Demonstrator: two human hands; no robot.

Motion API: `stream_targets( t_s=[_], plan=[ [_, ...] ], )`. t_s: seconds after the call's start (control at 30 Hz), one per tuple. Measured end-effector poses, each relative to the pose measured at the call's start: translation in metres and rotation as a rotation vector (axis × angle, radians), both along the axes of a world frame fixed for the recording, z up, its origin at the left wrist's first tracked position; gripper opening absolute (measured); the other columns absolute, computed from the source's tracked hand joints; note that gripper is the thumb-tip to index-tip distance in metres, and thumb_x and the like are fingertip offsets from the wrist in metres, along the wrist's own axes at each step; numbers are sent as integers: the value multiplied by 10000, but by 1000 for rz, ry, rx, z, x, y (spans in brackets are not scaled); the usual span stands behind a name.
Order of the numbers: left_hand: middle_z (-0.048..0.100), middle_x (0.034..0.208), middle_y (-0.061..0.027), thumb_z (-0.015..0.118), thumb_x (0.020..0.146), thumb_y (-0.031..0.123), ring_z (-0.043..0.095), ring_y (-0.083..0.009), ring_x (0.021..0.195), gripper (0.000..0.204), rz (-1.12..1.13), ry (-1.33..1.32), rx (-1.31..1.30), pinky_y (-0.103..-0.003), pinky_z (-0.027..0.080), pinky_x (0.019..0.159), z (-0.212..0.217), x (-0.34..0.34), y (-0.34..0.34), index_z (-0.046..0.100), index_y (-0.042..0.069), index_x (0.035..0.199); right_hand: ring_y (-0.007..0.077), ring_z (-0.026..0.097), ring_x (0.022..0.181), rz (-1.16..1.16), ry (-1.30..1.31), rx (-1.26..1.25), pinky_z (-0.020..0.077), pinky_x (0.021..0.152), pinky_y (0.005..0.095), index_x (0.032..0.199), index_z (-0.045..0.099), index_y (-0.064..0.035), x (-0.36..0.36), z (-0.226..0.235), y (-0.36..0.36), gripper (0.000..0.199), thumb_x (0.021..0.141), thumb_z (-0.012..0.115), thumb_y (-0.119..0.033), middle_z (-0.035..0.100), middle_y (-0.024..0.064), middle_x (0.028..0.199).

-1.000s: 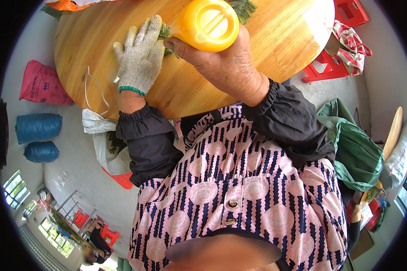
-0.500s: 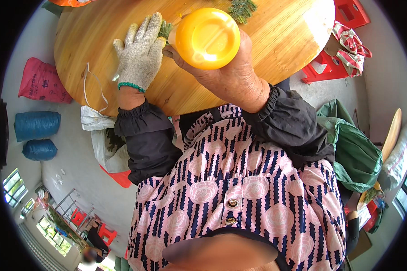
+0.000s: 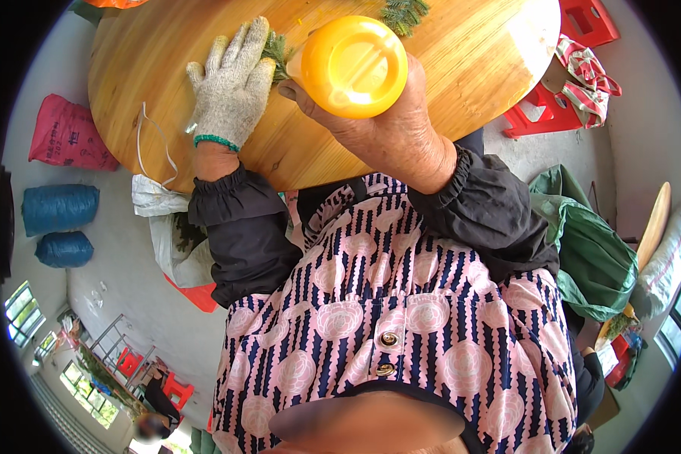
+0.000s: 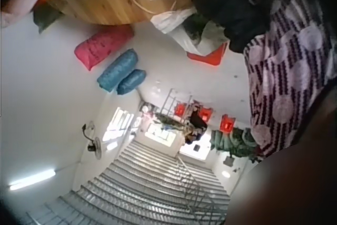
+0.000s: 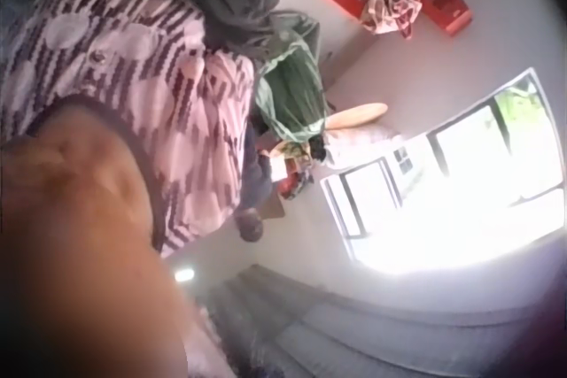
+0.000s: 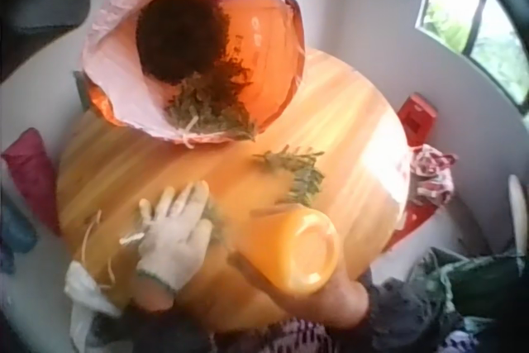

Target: Applying a substance from a squeeze bottle to sprigs of plastic foliage and arranging them on a table.

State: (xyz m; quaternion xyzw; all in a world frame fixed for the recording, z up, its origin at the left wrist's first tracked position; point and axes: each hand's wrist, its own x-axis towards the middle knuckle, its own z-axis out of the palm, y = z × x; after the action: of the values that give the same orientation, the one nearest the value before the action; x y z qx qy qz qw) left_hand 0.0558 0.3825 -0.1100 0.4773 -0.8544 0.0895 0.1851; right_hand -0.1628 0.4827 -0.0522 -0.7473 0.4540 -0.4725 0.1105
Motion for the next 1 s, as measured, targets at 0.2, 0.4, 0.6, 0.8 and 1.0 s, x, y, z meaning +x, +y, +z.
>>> stream_targets(
  t_s=[0.2,0.4,0.6,0.8,1.0],
  plan=[
    [564,1510,-29,544,979,384,484,-341,1395,565,-2,10,-4,-765,250,1117,-2,2,-3,492,284,1532,320,681,1055,-50,340,-191,584,881,391,1140,736,-189,-4,10,8,352,830,840,-58,649,173,1261],
    [521,1553,-30,548,1010,375,471,-352,1406,585,-34,-57,-18,-707,273,1108,-4,9,-5,430,302,1578,254,719,895,-78,-62,-21,578,792,371,1014,727,-75,3,16,11,303,800,895,-209,741,66,1012],
    [521,1550,-29,569,1003,381,472,-342,1407,592,-62,-2,-22,-705,279,1108,-1,11,-5,433,305,1575,251,725,903,-111,43,-34,577,826,345,1017,722,-52,2,17,19,319,791,903,-186,740,92,1073],
    [527,1545,-28,580,999,377,476,-337,1404,587,-42,-30,-32,-694,293,1104,-5,17,-6,447,304,1567,259,710,969,-105,-121,127,566,872,371,1031,731,-88,2,16,24,299,793,894,-166,721,103,1121],
    [538,1534,-27,585,997,370,486,-341,1395,575,-59,-8,-17,-688,295,1110,-1,21,-6,467,298,1555,275,679,1038,-141,-8,90,544,921,433,1039,741,-212,1,13,31,336,747,904,-186,695,91,1157]
  ],
)
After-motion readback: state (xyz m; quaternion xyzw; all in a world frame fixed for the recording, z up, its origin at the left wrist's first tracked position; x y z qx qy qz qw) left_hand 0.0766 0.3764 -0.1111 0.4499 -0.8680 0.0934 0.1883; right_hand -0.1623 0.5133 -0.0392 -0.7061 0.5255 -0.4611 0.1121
